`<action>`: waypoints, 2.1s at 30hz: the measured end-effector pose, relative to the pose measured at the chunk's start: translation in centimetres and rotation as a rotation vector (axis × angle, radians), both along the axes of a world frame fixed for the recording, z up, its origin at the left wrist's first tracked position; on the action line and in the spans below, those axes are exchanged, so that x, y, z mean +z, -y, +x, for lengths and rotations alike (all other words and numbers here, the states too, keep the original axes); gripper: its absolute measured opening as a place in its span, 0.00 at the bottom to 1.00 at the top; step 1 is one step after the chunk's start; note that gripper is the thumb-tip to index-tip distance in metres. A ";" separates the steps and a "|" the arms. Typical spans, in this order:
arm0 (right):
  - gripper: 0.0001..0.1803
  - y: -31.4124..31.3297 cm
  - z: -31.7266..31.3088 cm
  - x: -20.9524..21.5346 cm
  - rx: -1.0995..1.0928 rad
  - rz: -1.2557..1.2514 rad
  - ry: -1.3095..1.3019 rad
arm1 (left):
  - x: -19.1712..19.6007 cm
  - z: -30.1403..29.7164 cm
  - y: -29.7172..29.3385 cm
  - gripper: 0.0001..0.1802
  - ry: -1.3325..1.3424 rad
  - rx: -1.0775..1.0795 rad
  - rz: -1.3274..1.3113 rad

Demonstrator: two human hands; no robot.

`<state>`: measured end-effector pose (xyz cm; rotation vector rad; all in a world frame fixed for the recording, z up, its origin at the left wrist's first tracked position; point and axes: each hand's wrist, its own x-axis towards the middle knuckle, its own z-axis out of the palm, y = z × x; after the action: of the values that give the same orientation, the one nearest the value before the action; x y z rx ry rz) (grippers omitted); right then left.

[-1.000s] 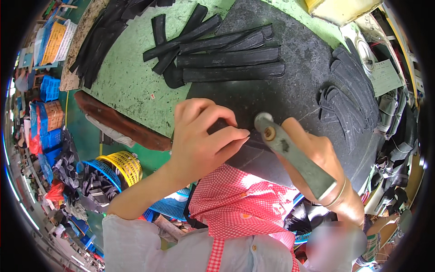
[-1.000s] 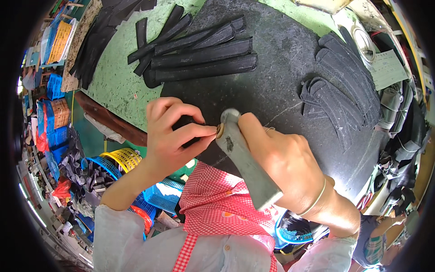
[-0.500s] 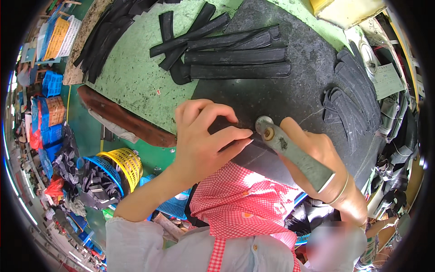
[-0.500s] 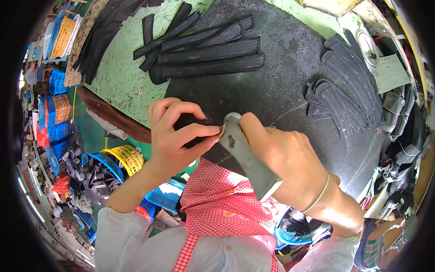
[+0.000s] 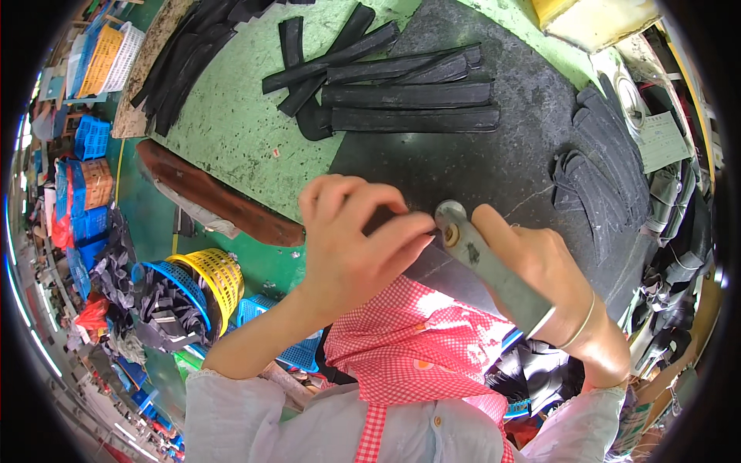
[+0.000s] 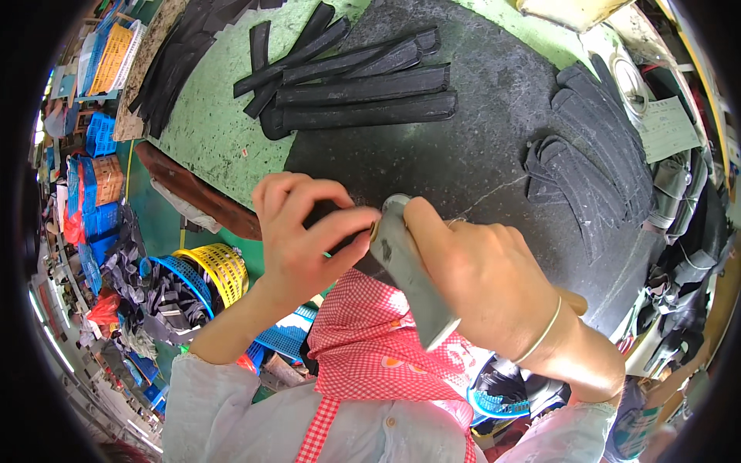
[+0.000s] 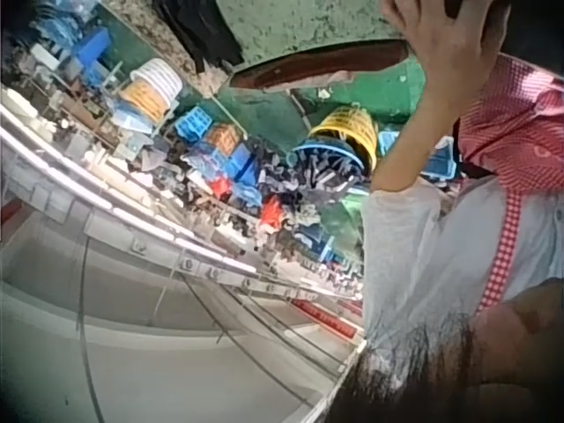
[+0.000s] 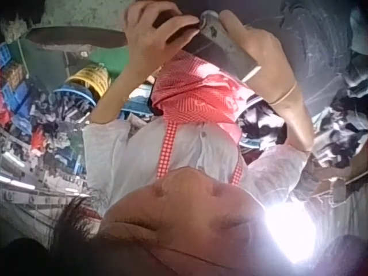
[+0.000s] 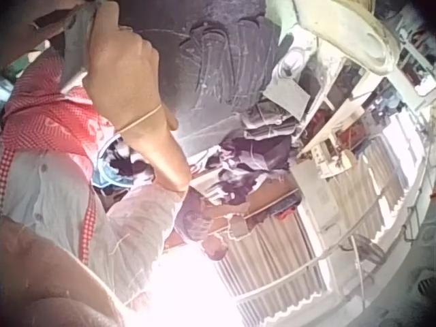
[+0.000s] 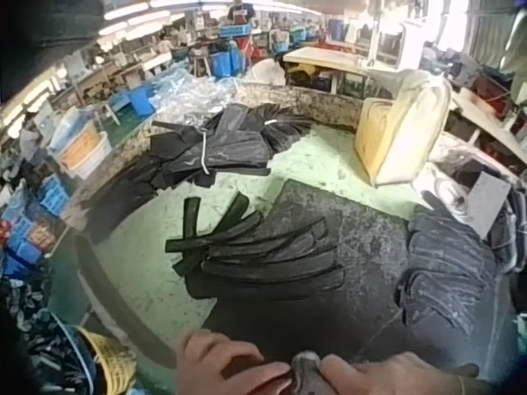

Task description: Hammering shoe components to flatten and bond them on a workbench in a production facility.

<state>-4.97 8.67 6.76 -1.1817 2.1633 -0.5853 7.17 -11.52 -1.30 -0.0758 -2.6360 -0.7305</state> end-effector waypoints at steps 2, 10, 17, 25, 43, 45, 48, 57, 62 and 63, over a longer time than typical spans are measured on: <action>0.15 -0.2 -0.6 -0.5 -0.015 -0.058 0.115 | -0.8 0.3 0.3 0.16 -0.023 -0.007 0.030; 0.13 -0.2 0.2 0.0 0.075 -0.010 0.002 | -0.2 1.0 -0.7 0.14 -0.031 -0.039 -0.032; 0.09 0.2 -0.2 0.4 0.064 -0.057 -0.002 | -0.1 5.3 -6.6 0.35 0.218 -0.299 0.091; 0.11 -2.1 0.2 -0.6 -0.242 -0.250 0.143 | 0.0 1.4 -7.6 0.26 0.116 -0.255 0.129; 0.07 -11.9 6.2 -0.3 -0.345 -0.060 0.055 | 1.9 -6.7 -6.8 0.29 0.247 -0.560 0.046; 0.07 -11.8 6.3 -0.5 -0.335 -0.076 0.061 | 1.2 -6.9 -6.4 0.28 0.203 -0.605 -0.022; 0.06 -12.3 6.7 -1.0 -0.352 -0.078 0.070 | 0.5 -7.5 -6.5 0.22 0.120 -0.650 0.061; 0.09 -13.5 5.1 0.4 -0.442 -0.033 0.028 | -0.5 -8.0 -6.4 0.17 -0.179 -0.738 -0.056; 0.11 -12.9 4.2 -0.2 -0.493 0.013 -0.116 | -0.3 -7.8 -6.4 0.16 -0.176 -0.736 -0.128; 0.10 -12.7 4.4 0.3 -0.505 -0.025 -0.079 | -0.3 -7.5 -6.4 0.15 -0.160 -0.715 -0.107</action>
<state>-0.54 21.35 7.09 -0.6695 2.5427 -0.7857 -0.31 -5.15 -1.63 -1.0970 -2.4691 -0.7468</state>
